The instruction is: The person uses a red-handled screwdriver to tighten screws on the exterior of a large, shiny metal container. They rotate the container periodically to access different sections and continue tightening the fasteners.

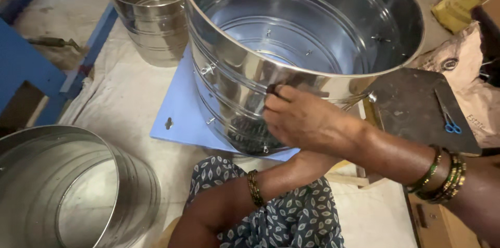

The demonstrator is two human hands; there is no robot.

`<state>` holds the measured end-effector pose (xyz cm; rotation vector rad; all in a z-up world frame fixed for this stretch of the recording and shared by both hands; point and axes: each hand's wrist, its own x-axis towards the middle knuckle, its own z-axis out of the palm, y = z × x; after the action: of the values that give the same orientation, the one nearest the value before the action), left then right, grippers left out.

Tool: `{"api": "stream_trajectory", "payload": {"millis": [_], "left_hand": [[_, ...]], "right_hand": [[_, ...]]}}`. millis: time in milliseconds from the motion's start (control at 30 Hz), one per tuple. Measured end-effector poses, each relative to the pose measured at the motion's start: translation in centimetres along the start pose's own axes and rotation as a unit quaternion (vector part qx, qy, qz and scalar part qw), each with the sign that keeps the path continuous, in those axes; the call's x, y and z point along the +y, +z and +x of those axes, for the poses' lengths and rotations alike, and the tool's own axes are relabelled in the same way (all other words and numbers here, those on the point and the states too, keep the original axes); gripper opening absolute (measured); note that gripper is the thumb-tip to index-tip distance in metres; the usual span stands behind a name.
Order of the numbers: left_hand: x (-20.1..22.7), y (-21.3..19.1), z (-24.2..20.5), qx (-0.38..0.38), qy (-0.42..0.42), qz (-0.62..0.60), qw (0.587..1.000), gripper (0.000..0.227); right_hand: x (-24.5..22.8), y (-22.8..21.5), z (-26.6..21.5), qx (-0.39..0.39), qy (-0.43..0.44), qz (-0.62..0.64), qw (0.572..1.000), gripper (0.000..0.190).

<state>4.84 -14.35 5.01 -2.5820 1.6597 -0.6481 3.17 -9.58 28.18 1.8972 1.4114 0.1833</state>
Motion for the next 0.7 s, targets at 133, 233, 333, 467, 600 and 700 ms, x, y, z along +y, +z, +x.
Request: {"api": "stream_trajectory", "payload": {"millis": [133, 233, 333, 467, 600, 700], "left_hand": [[0.6, 0.0, -0.1, 0.010, -0.009, 0.000, 1.000, 0.021], [0.7, -0.1, 0.2, 0.011, -0.014, 0.005, 1.000, 0.022], [0.5, 0.3, 0.4, 0.008, -0.013, 0.016, 1.000, 0.023], [0.2, 1.7, -0.7, -0.013, 0.000, 0.031, 0.999, 0.025], [-0.8, 2.0, -4.0, -0.073, 0.019, 0.042, 0.996, 0.027], [-1.8, 0.3, -6.8, -0.065, 0.041, 0.047, 0.996, 0.027]], "right_hand": [[0.1, 0.9, 0.1, -0.002, -0.002, 0.012, 1.000, 0.014], [0.2, 0.7, 0.0, 0.008, 0.003, -0.012, 1.000, 0.016], [0.2, 0.0, -0.1, -0.047, -0.014, -0.028, 0.998, 0.017], [0.3, -0.1, 0.0, -0.076, -0.021, 0.006, 0.997, 0.012], [0.3, 1.3, -0.4, -0.042, 0.021, -0.006, 0.999, 0.023], [0.5, 2.6, -1.7, 0.015, 0.035, 0.056, 0.998, 0.022]]}}
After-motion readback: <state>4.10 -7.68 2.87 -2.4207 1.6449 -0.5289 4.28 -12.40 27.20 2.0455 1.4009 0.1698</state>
